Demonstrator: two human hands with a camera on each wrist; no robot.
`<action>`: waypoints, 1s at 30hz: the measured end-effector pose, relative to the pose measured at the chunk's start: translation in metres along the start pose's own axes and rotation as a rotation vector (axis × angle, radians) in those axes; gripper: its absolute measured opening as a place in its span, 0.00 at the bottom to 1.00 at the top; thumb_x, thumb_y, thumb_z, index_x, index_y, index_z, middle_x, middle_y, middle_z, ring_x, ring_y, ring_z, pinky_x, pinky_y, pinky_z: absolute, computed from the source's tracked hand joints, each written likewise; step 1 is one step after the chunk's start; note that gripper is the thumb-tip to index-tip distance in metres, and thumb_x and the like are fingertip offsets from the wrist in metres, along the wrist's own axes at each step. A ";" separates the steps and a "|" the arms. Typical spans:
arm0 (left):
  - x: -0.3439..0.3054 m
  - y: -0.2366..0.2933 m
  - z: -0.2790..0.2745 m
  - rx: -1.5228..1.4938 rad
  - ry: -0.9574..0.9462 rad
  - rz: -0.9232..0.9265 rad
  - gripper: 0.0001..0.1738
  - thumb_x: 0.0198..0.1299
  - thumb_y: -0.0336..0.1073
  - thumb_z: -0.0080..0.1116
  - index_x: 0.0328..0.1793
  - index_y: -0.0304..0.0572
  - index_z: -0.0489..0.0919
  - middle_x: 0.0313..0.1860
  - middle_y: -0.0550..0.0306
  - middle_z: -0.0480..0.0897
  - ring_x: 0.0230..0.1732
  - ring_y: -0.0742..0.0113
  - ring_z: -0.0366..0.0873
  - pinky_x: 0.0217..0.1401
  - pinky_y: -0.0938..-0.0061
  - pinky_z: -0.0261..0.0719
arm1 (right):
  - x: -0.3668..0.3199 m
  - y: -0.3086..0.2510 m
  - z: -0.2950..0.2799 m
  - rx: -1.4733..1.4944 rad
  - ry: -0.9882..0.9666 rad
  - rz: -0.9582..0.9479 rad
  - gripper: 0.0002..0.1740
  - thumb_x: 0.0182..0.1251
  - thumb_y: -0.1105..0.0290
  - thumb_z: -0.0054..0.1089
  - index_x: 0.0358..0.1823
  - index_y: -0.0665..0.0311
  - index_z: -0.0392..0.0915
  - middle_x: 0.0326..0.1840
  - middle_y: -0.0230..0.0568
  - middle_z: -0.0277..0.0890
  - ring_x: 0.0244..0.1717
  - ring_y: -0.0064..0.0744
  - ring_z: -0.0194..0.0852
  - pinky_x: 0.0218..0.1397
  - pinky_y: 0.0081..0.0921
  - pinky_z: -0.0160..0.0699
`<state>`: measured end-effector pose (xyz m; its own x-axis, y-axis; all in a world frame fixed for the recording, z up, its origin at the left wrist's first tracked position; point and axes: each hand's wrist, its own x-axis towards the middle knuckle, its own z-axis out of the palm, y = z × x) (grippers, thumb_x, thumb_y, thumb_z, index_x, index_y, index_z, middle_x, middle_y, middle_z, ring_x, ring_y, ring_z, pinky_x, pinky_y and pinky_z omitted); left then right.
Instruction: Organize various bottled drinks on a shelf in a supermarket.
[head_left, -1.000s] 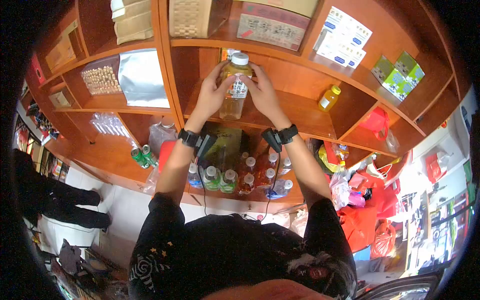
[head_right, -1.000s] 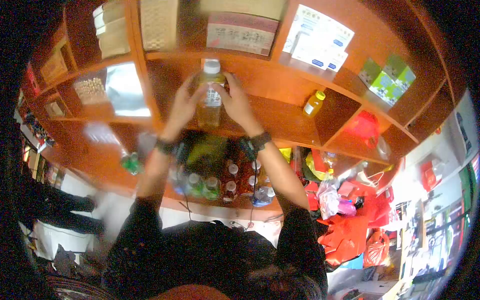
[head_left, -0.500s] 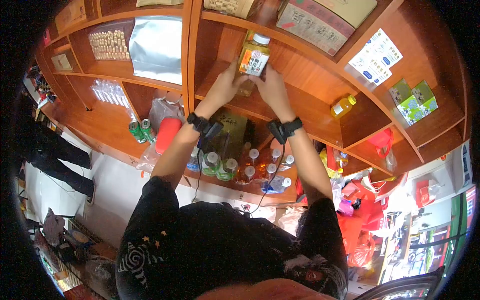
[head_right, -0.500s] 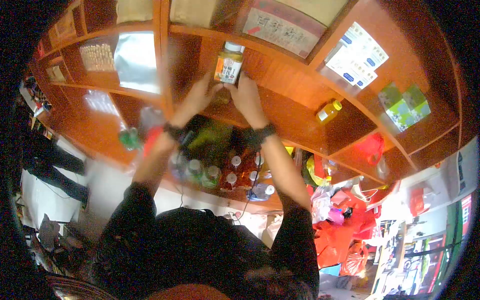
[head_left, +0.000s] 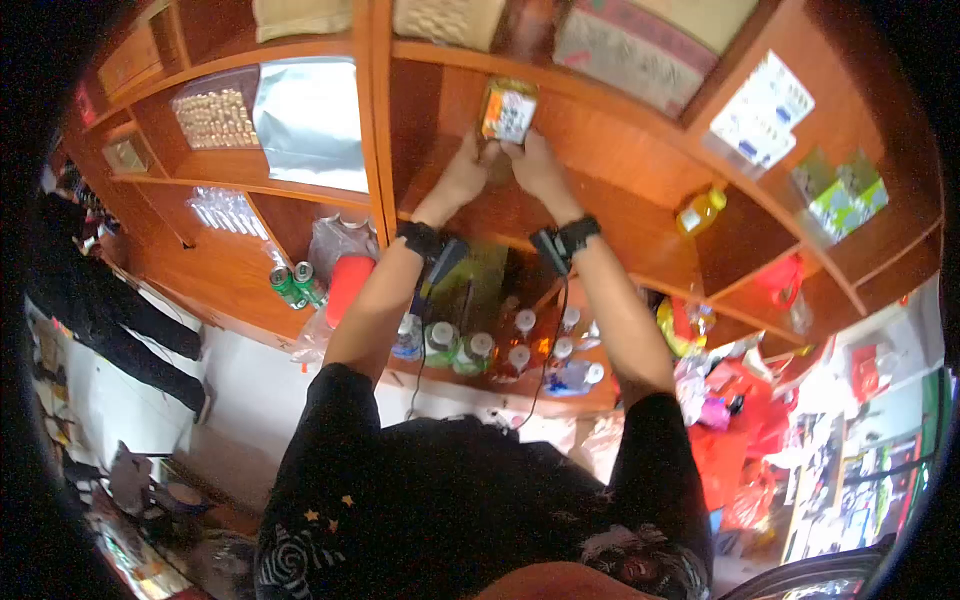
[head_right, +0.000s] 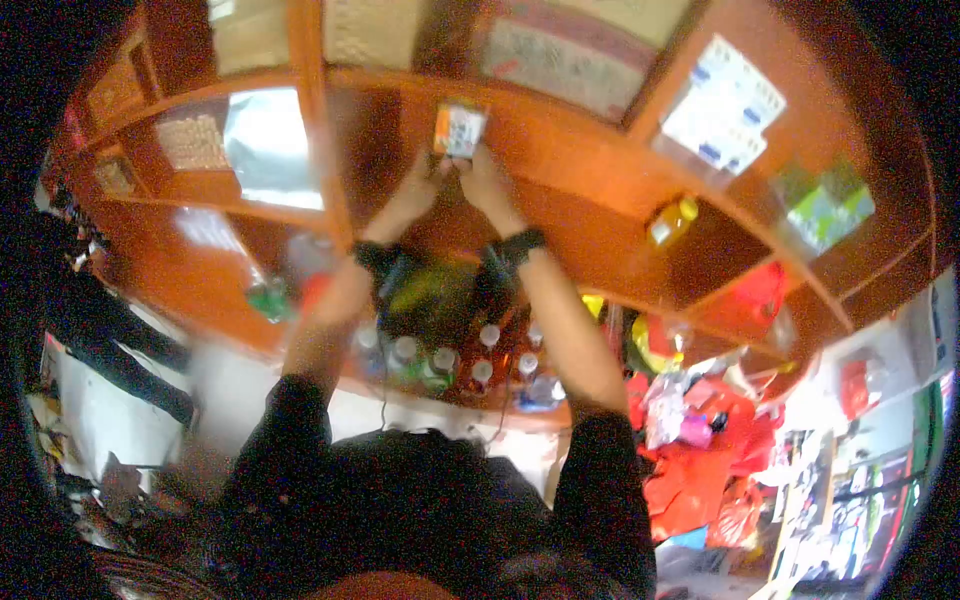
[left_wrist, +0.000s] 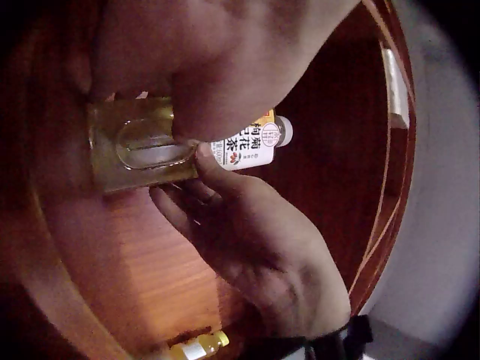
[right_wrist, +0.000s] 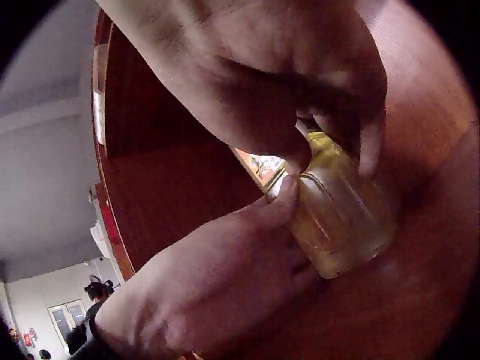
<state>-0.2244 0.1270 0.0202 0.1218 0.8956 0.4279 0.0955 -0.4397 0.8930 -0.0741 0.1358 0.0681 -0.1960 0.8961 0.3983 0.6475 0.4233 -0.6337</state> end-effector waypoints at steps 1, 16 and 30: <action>0.008 -0.022 -0.002 -0.081 -0.034 0.005 0.40 0.82 0.43 0.50 0.89 0.32 0.45 0.84 0.34 0.61 0.85 0.52 0.57 0.84 0.62 0.57 | -0.004 -0.006 -0.008 0.094 -0.065 -0.049 0.21 0.78 0.62 0.60 0.65 0.67 0.78 0.63 0.56 0.83 0.64 0.52 0.82 0.66 0.43 0.77; -0.184 0.024 0.154 0.225 -0.364 -0.021 0.12 0.73 0.30 0.59 0.59 0.35 0.76 0.47 0.45 0.87 0.48 0.58 0.87 0.53 0.64 0.84 | -0.271 0.161 -0.190 -0.217 -0.215 0.280 0.28 0.75 0.64 0.65 0.72 0.68 0.73 0.61 0.46 0.83 0.60 0.38 0.83 0.63 0.33 0.81; -0.172 -0.149 0.332 0.279 -0.753 -0.088 0.32 0.58 0.26 0.68 0.69 0.29 0.70 0.56 0.29 0.83 0.60 0.33 0.82 0.59 0.51 0.81 | -0.361 0.373 -0.028 0.068 -0.159 0.015 0.35 0.60 0.75 0.72 0.71 0.61 0.74 0.76 0.48 0.71 0.77 0.53 0.66 0.79 0.47 0.65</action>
<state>0.0682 0.0159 -0.2324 0.7260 0.6851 0.0602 0.3668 -0.4598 0.8087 0.2589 -0.0330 -0.2935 -0.3036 0.9101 0.2819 0.6013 0.4126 -0.6842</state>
